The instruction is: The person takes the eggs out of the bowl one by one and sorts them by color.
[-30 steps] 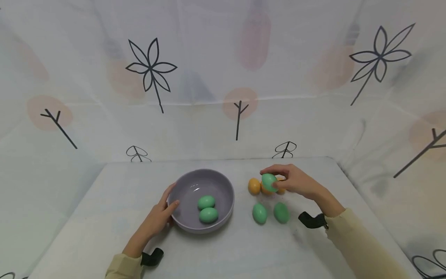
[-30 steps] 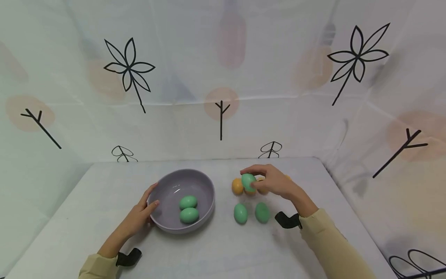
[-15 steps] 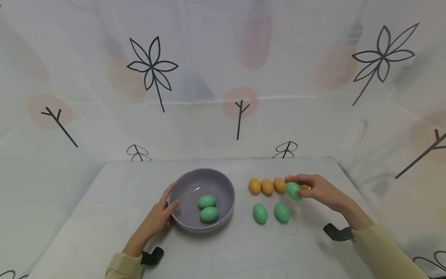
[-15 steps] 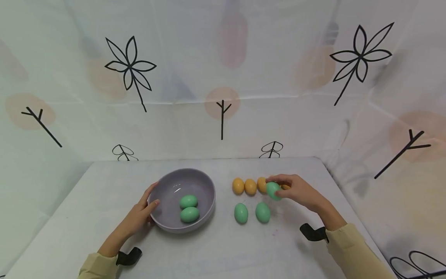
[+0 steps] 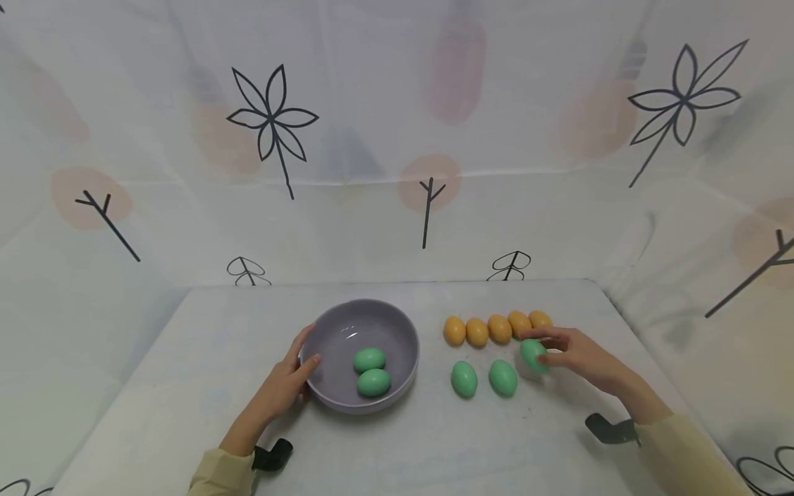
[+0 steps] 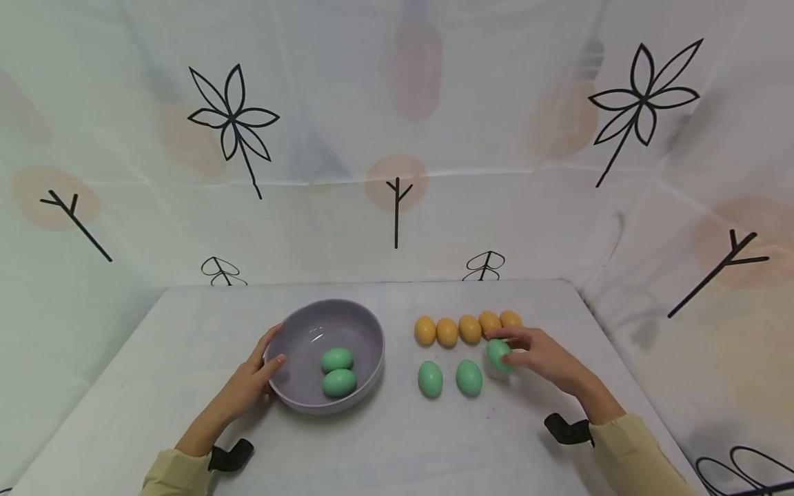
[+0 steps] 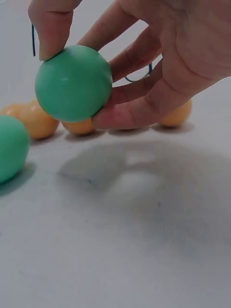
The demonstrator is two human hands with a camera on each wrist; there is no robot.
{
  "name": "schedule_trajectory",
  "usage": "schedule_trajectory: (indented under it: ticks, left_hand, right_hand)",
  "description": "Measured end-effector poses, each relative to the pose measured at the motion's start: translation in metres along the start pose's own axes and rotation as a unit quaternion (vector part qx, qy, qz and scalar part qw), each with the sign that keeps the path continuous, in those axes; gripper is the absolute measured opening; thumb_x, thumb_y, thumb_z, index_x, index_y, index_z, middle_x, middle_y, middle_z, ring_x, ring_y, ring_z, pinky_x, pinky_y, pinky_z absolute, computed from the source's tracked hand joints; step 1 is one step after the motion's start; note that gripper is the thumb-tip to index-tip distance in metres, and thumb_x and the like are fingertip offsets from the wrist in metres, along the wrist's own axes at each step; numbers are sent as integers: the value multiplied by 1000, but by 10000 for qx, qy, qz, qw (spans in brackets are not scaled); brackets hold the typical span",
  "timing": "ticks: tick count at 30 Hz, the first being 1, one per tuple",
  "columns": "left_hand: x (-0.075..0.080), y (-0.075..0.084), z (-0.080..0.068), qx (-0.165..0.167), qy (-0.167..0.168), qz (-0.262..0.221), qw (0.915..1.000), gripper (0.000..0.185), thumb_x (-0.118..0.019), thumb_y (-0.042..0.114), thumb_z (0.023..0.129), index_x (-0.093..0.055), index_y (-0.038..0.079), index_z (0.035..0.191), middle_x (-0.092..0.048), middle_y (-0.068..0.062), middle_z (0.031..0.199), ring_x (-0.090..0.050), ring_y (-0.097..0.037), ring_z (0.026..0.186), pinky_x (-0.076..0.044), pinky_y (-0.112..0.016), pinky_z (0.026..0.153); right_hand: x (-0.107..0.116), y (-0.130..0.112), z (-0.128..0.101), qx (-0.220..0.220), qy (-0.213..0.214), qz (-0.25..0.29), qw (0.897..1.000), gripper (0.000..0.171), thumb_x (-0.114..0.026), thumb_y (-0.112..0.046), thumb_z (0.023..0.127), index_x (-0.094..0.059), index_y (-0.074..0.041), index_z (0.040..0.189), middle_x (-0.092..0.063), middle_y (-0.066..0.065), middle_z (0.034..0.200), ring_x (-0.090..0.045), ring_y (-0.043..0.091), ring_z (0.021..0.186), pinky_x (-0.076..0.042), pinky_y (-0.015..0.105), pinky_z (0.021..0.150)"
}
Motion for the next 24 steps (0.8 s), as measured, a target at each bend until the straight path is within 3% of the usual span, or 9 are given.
schedule_trajectory:
  ticks: [9,16,24]
  left_hand:
    - [1,1,1,74,28,72,9999,61,-50,43,104,-19,43,156,-57,-10,78,-56,-22,64,-45,-35,62]
    - [0,1,1,10,31,53,10000,61,-50,43,104,-20,43,156,-57,-9,77,-55,-22,63,-44,-35,61]
    - [0,-1,0,48,26,-24,10000,61,-51,41,104,-20,43,156,-57,-10,79,-56,-23,64,-45,-35,62]
  right_hand:
    - [-10,20,-3,-518,78,89,9986,50,-72,-16,87,-60,-2,133,-50,23,141,-48,45,126,-46,42,85]
    - [-22,20,-1,-334,62,25,9994,46,-75,-19,88,-63,-3,130,-62,16,130,-53,40,121,-48,40,83]
    - [-29,15,2,-202,80,-234,9995,44,-76,-20,87,-66,-5,127,-64,13,127,-58,36,115,-47,46,86]
Point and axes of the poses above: each hand's wrist, its own z-axis towards the middle knuckle, its own x-axis out of the back of the hand, y = z × x, the point moved 7 cm from there along z, towards the middle knuckle
